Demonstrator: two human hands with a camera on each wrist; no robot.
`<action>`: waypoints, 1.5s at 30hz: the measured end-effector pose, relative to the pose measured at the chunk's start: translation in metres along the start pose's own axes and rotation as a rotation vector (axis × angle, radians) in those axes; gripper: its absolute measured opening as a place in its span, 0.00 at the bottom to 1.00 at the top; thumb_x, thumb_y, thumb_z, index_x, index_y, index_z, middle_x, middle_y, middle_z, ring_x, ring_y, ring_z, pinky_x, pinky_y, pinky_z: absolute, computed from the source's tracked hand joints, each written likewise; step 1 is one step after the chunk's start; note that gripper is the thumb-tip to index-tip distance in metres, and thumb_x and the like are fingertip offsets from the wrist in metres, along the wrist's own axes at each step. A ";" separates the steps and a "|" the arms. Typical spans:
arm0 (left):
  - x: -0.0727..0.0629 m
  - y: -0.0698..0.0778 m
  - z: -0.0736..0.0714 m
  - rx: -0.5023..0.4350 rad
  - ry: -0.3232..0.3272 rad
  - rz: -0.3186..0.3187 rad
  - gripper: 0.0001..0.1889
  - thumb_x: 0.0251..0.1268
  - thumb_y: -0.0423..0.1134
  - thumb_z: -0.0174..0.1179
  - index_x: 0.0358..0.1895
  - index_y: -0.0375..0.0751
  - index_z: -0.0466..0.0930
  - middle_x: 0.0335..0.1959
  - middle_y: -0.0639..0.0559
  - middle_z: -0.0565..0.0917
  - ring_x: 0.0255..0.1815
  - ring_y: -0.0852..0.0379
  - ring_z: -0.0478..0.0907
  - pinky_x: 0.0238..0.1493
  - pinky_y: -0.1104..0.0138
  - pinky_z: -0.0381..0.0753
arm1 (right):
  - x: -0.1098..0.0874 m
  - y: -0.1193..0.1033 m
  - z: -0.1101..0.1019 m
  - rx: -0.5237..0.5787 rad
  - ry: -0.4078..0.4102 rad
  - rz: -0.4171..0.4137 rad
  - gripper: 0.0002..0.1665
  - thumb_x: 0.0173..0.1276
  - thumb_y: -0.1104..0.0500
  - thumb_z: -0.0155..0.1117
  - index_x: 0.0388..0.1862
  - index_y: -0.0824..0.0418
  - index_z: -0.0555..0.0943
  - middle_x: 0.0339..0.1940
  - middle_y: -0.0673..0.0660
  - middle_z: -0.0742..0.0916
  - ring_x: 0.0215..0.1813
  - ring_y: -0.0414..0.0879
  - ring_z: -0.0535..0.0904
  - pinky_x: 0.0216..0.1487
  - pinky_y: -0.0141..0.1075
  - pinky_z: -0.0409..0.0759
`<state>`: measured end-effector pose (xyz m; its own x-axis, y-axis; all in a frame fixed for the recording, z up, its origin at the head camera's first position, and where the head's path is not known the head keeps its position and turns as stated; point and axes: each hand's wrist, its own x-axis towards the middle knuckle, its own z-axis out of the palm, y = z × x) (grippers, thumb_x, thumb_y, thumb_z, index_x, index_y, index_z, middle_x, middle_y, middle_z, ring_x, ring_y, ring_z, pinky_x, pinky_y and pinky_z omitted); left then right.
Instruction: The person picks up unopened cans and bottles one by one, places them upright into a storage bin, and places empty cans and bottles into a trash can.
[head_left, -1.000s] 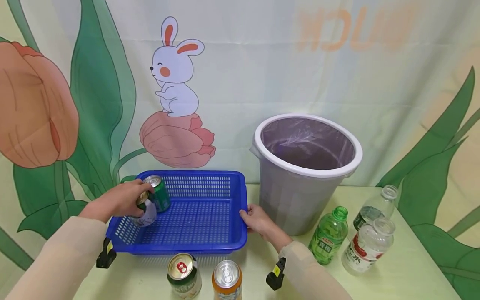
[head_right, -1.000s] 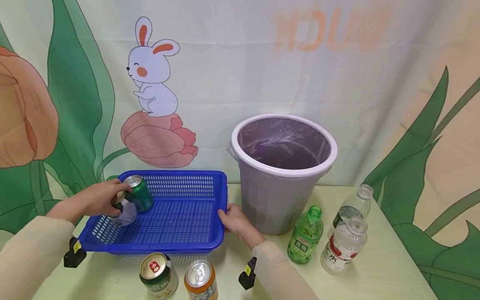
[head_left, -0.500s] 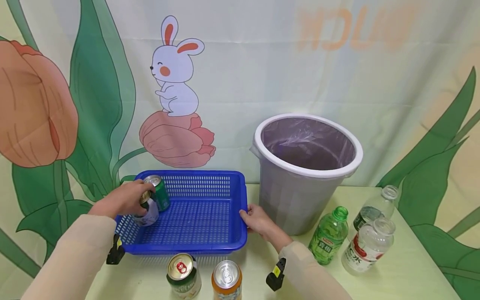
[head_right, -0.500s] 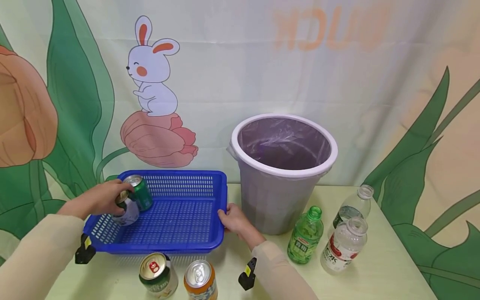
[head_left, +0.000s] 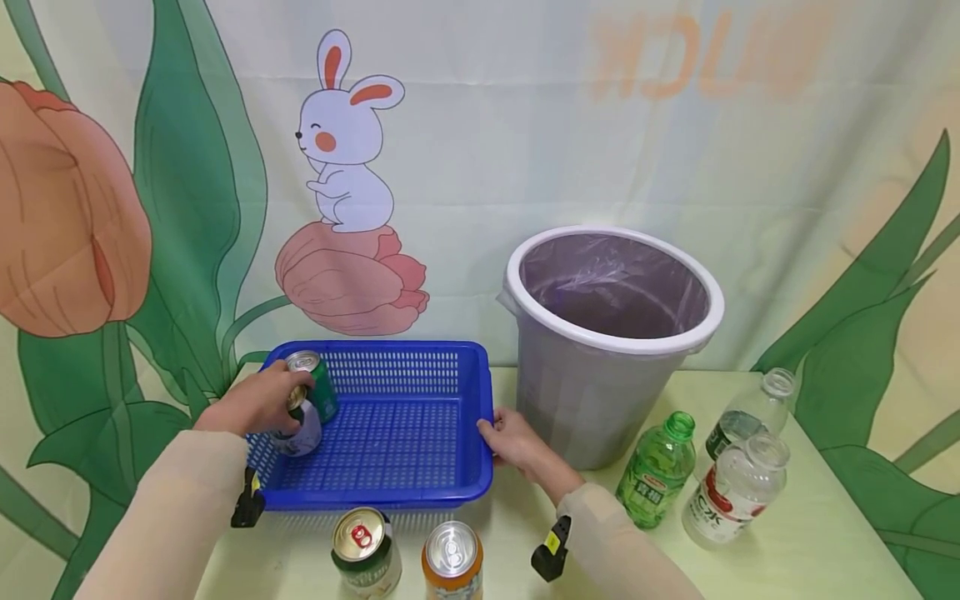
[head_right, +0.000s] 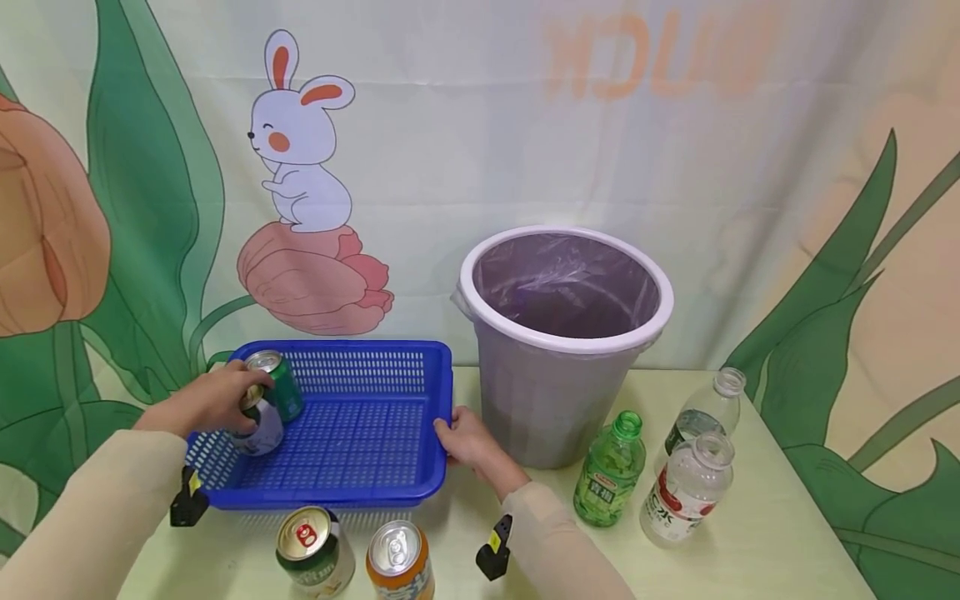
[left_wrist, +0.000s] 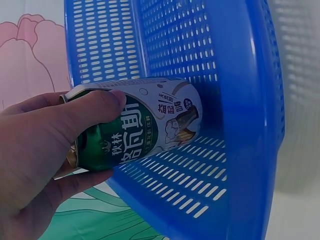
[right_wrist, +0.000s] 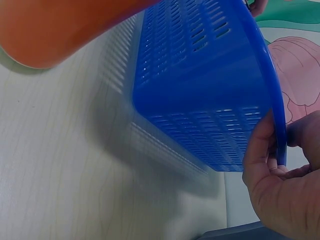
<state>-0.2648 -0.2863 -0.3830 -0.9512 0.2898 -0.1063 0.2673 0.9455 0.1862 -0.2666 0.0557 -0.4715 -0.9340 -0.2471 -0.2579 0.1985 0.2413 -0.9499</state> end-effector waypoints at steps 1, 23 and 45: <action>0.001 0.000 0.001 -0.001 -0.002 -0.005 0.28 0.45 0.35 0.70 0.54 0.37 0.74 0.50 0.28 0.68 0.44 0.37 0.75 0.39 0.50 0.80 | 0.000 -0.001 0.000 -0.001 0.000 0.002 0.14 0.72 0.59 0.47 0.46 0.71 0.68 0.42 0.69 0.81 0.39 0.56 0.83 0.35 0.41 0.84; 0.008 -0.004 0.018 0.022 -0.002 -0.066 0.30 0.42 0.39 0.72 0.54 0.37 0.74 0.53 0.26 0.69 0.50 0.31 0.72 0.44 0.44 0.77 | -0.001 -0.001 0.000 -0.014 0.005 0.004 0.14 0.72 0.59 0.47 0.47 0.71 0.68 0.43 0.70 0.81 0.40 0.56 0.82 0.36 0.42 0.84; 0.009 -0.002 0.014 0.049 -0.038 -0.104 0.31 0.44 0.40 0.71 0.55 0.35 0.73 0.48 0.28 0.73 0.49 0.33 0.73 0.43 0.45 0.77 | -0.001 0.000 0.001 0.005 -0.002 0.007 0.13 0.72 0.60 0.46 0.47 0.70 0.67 0.45 0.71 0.81 0.41 0.57 0.82 0.36 0.42 0.84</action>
<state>-0.2713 -0.2837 -0.3984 -0.9680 0.1940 -0.1593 0.1753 0.9766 0.1243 -0.2652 0.0551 -0.4712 -0.9320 -0.2477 -0.2647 0.2063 0.2380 -0.9491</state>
